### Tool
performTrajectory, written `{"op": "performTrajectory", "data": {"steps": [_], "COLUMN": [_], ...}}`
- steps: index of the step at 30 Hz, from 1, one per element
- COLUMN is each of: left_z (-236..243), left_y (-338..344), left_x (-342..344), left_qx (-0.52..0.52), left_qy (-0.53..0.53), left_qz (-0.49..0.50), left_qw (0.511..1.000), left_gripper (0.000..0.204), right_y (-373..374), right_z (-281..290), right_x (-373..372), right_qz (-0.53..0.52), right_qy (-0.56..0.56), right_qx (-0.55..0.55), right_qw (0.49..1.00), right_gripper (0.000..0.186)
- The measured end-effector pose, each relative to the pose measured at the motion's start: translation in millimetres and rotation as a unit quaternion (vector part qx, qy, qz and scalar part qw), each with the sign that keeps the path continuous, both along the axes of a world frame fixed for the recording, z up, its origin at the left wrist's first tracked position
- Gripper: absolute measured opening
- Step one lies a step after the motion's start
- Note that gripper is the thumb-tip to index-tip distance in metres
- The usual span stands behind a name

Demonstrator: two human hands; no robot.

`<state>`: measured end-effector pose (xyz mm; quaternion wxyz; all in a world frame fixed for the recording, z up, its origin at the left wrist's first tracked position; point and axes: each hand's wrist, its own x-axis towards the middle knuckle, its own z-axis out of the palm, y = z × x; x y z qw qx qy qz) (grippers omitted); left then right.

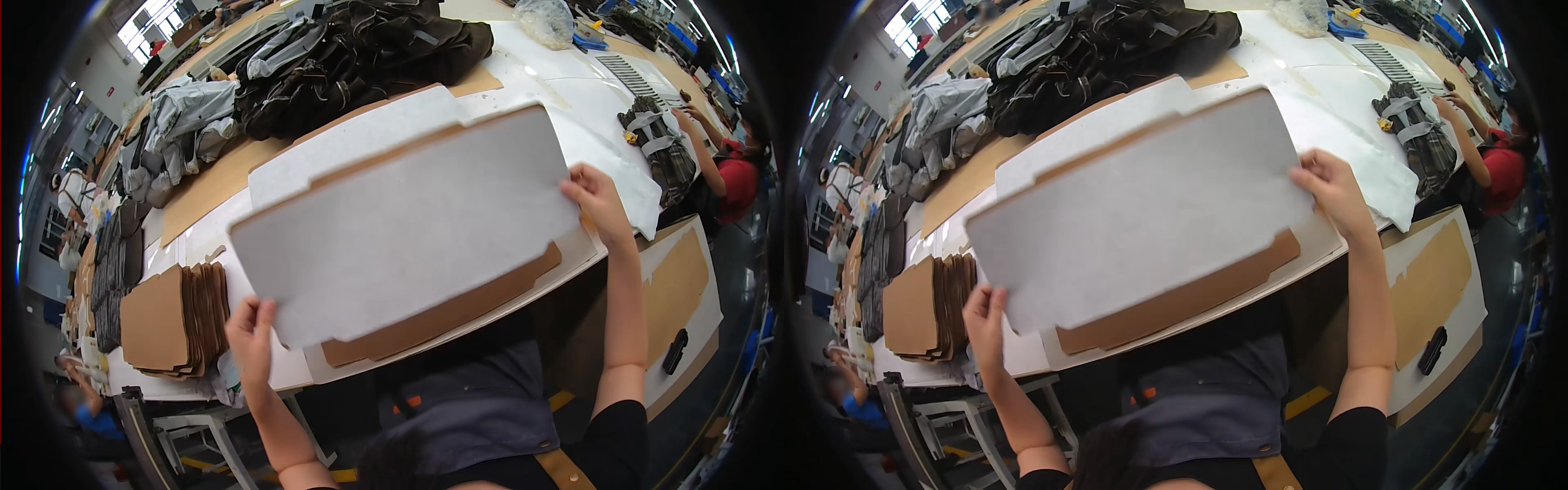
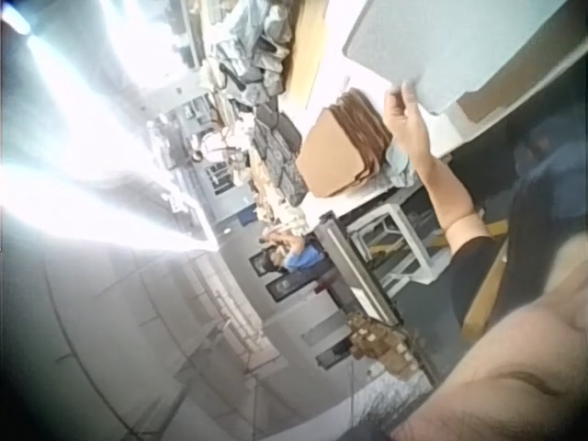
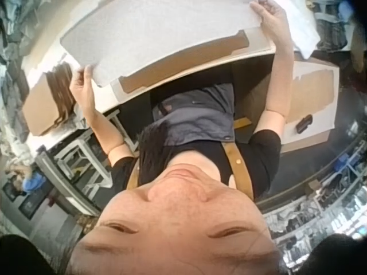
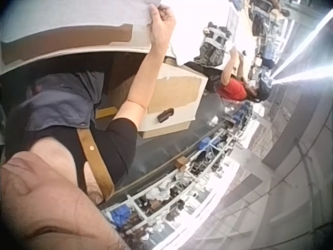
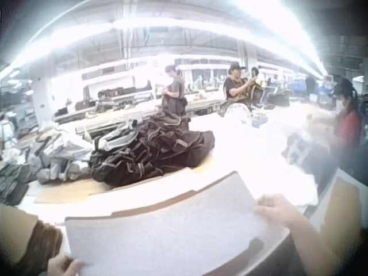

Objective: Gluing white fabric/lining onto leather panels and organizing them.

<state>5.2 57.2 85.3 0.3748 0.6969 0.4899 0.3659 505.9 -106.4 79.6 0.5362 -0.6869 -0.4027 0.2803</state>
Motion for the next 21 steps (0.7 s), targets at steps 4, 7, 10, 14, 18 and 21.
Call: {"op": "performTrajectory", "data": {"steps": [4,7,10,14,18,21], "left_z": [30,16,-14,-60,-64,-64], "left_y": [93,154,186,201,204,205], "left_x": [22,25,22,25,24,20], "left_qx": [-0.004,-0.016,-0.037,-0.062,-0.103,-0.105], "left_qy": [-0.097,-0.106,-0.096,-0.025,-0.025,-0.032], "left_qz": [0.031,0.062,0.049,0.061,0.058,0.051], "left_qw": [0.995,0.992,0.993,0.996,0.993,0.993], "left_gripper": [0.026,0.028,0.03,0.033,0.033,0.034], "right_y": [92,162,202,209,207,211], "right_z": [18,-3,-23,-52,-58,-54], "right_x": [8,22,21,26,27,25], "right_qz": [-0.033,-0.032,-0.051,-0.048,-0.044,-0.033], "right_qy": [-0.035,-0.077,-0.081,-0.122,-0.091,-0.08], "right_qx": [0.093,0.102,0.072,0.002,-0.002,-0.009], "right_qw": [0.995,0.991,0.993,0.991,0.995,0.996], "right_gripper": [0.03,0.038,0.04,0.033,0.033,0.034]}}
